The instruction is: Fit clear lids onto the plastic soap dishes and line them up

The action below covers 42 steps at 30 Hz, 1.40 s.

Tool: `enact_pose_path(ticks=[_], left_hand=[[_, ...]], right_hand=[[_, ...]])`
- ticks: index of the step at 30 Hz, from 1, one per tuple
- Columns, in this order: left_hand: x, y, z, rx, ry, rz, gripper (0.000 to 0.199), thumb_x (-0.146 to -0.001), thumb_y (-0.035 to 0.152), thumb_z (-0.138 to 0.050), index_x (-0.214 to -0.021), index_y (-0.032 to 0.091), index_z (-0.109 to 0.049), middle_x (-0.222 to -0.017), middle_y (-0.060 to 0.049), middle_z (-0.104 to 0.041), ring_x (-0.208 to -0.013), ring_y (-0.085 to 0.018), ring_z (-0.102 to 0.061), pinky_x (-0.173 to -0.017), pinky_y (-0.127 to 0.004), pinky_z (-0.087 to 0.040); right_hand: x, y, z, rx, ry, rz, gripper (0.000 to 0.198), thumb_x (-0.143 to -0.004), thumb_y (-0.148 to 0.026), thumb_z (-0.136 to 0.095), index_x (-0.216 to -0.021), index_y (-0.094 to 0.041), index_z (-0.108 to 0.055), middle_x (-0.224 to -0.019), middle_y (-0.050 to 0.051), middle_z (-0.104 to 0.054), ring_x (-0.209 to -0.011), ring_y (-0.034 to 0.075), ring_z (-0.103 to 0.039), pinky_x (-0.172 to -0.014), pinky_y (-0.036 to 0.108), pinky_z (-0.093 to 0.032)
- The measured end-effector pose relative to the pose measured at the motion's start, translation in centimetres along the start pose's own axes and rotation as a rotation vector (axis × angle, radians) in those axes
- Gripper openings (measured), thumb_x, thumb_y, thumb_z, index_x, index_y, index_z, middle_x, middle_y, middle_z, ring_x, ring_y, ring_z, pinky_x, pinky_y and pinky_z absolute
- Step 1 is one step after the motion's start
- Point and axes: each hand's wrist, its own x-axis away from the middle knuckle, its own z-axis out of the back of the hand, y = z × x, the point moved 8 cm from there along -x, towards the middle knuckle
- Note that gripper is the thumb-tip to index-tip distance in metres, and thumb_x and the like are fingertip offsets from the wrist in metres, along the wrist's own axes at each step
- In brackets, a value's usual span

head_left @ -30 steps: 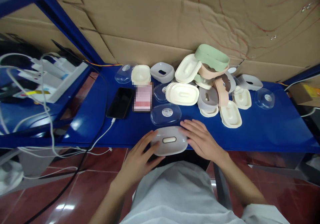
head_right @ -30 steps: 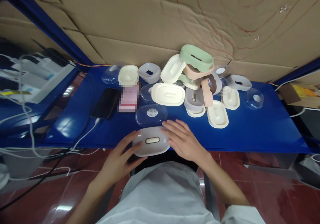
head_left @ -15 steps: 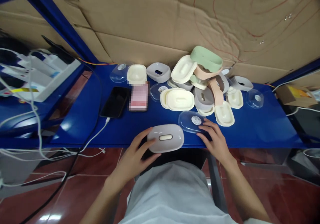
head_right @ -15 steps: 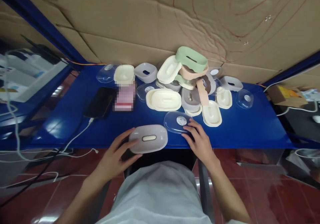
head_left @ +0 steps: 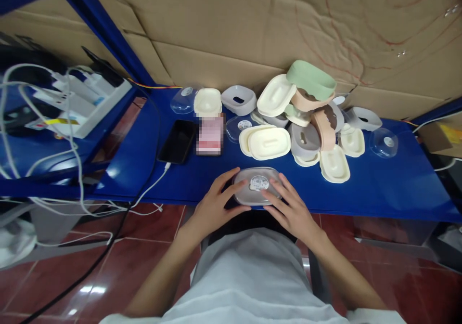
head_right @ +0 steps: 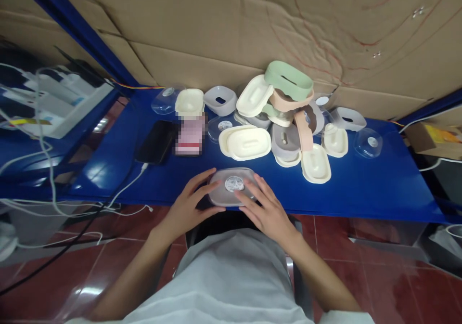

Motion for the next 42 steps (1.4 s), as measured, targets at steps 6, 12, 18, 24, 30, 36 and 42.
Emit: enact_pose_path(ticks=[6,12,18,24,30,36,42], left_hand=[[-0.4,0.5,-0.4,-0.079,-0.016,0.01,0.064,-0.1,0.052,-0.074,-0.155,0.028,-0.054,-0.166,-0.016,-0.051,-0.147,-0.034,-0.059,-0.113,-0.052,-0.06],[-0.4,1.1,-0.4,-0.113,0.0,-0.031,0.063,-0.1,0.053,-0.075,-0.155,0.028,-0.056,-0.167,-0.015,-0.051,-0.146,-0.032,-0.061,-0.115,-0.048,-0.058],[-0.4,1.0,-0.6,-0.134,-0.014,-0.024,0.066,-0.102,0.054,-0.072,-0.158,0.027,-0.051,-0.164,-0.016,-0.054,-0.144,-0.032,-0.063,-0.114,-0.049,-0.058],[-0.5,1.1,-0.5,-0.15,-0.023,-0.019,0.068,-0.1,0.054,-0.074,-0.158,0.026,-0.051,-0.162,-0.016,-0.057,-0.143,-0.032,-0.063,-0.116,-0.048,-0.056],[-0.5,1.0,-0.6,-0.141,-0.029,0.003,0.062,-0.101,0.053,-0.073,-0.154,0.028,-0.055,-0.163,-0.014,-0.057,-0.141,-0.032,-0.064,-0.116,-0.049,-0.056],[-0.3,0.4,-0.6,-0.1,-0.049,0.039,0.058,-0.099,0.049,-0.077,-0.151,0.031,-0.058,-0.162,-0.011,-0.058,-0.142,-0.033,-0.064,-0.116,-0.051,-0.057],[-0.5,2.0,-0.5,0.134,-0.093,-0.014,0.067,-0.103,0.042,-0.074,-0.161,0.033,-0.043,-0.17,-0.014,-0.047,-0.152,-0.032,-0.054,-0.119,-0.052,-0.055]], right_hand=[[1.1,0.7,0.4,-0.021,0.091,-0.002,0.081,-0.098,-0.014,-0.075,-0.17,-0.033,-0.042,-0.166,0.009,-0.054,-0.162,0.036,-0.038,-0.126,0.056,-0.05],[1.5,1.2,1.2,-0.087,0.197,-0.028,0.08,-0.096,-0.015,-0.079,-0.167,-0.034,-0.047,-0.159,0.009,-0.061,-0.156,0.036,-0.049,-0.123,0.06,-0.053],[1.3,1.2,2.2,-0.1,0.235,0.007,0.076,-0.093,-0.012,-0.081,-0.162,-0.03,-0.054,-0.149,0.012,-0.068,-0.148,0.035,-0.058,-0.118,0.058,-0.059],[1.8,1.2,1.8,-0.026,0.195,0.008,0.08,-0.094,-0.011,-0.079,-0.166,-0.027,-0.048,-0.153,0.015,-0.064,-0.151,0.035,-0.055,-0.119,0.057,-0.057],[2.4,1.2,1.0,0.016,0.082,-0.013,0.085,-0.097,-0.014,-0.076,-0.171,-0.032,-0.038,-0.158,0.013,-0.06,-0.156,0.035,-0.049,-0.121,0.057,-0.056],[2.0,1.7,1.0,-0.045,0.034,-0.069,0.081,-0.098,-0.019,-0.077,-0.169,-0.033,-0.042,-0.174,0.013,-0.04,-0.164,0.038,-0.034,-0.126,0.06,-0.048],[1.8,2.0,1.3,-0.044,-0.082,-0.087,0.082,-0.102,-0.027,-0.072,-0.172,-0.036,-0.032,-0.182,0.014,-0.021,-0.164,0.036,-0.034,-0.123,0.056,-0.051]])
